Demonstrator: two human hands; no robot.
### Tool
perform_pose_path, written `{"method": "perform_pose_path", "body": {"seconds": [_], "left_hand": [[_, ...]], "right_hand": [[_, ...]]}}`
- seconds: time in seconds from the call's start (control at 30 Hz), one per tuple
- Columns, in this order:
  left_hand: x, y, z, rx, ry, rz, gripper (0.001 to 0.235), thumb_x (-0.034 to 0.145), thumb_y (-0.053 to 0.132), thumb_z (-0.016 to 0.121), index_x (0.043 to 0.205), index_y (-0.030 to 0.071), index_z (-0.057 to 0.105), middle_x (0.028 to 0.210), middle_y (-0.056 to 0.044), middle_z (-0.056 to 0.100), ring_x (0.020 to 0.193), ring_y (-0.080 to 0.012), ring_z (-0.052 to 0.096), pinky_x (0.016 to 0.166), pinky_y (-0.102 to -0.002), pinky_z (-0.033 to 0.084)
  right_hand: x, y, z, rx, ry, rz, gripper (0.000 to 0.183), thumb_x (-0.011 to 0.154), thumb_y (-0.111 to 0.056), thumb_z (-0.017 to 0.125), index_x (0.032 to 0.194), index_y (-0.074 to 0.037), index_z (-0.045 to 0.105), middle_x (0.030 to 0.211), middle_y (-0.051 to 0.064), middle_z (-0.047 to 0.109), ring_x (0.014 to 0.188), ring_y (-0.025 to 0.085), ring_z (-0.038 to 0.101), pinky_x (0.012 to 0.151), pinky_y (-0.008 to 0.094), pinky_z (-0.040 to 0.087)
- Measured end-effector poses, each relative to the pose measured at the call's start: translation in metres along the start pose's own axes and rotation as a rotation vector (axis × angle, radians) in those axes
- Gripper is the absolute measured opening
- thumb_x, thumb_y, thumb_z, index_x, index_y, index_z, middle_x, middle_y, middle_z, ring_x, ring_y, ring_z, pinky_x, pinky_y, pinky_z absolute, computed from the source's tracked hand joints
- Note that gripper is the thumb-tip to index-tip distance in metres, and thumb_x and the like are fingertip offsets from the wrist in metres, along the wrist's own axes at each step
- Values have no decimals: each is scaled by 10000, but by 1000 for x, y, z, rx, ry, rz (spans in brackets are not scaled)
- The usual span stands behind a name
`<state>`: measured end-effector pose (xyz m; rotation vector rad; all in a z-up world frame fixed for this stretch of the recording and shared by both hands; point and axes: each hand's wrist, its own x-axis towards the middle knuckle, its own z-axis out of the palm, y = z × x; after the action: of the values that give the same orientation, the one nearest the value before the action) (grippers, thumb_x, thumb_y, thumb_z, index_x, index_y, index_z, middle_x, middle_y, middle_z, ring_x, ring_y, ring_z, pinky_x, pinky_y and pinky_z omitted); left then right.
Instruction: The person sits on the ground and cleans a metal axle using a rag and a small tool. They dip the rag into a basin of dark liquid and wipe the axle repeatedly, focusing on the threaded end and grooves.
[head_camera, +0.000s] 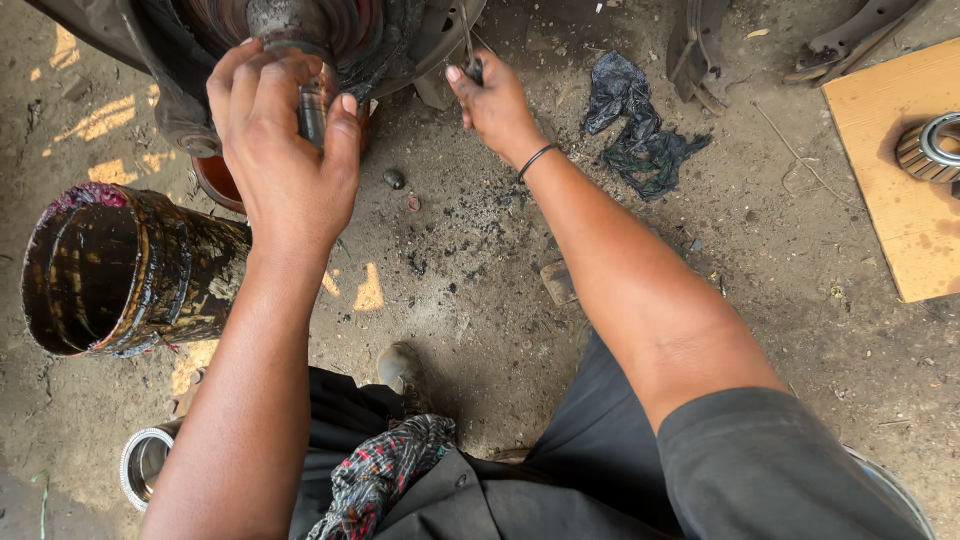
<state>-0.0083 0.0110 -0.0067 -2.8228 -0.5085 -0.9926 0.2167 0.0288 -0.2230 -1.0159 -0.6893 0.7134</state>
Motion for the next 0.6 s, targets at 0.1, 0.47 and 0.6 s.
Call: {"method": "perform_pose_path", "body": {"seconds": [0.1, 0.47, 0.6], "left_hand": [[-1, -2, -1, 0, -1, 1, 258, 953, 47, 725, 1192, 8, 636, 1280, -168, 619, 1380, -386, 472, 1184, -513, 427], [0, 1, -1, -6, -10, -27, 249, 951, 48, 748, 1176, 9, 648, 1265, -176, 628, 1378, -396, 479, 1161, -522, 429], [2, 2, -1, 7, -16, -28, 234, 975, 65, 768, 1165, 4, 646, 1246, -186, 621, 1409, -410, 472, 1142, -530, 429]], "right_hand": [[1, -5, -2, 80, -25, -130, 260, 1063, -310, 646, 966, -103, 523, 714, -17, 557, 555, 93, 553, 506, 282, 527], [-10, -47, 1, 159, -56, -14, 289, 1070, -319, 626, 948, -82, 512, 705, -22, 531, 548, 91, 531, 492, 284, 503], [-16, -50, -4, -22, 17, 66, 230, 1035, -314, 630, 974, -104, 559, 633, -36, 515, 471, 78, 486, 433, 269, 466]]}}
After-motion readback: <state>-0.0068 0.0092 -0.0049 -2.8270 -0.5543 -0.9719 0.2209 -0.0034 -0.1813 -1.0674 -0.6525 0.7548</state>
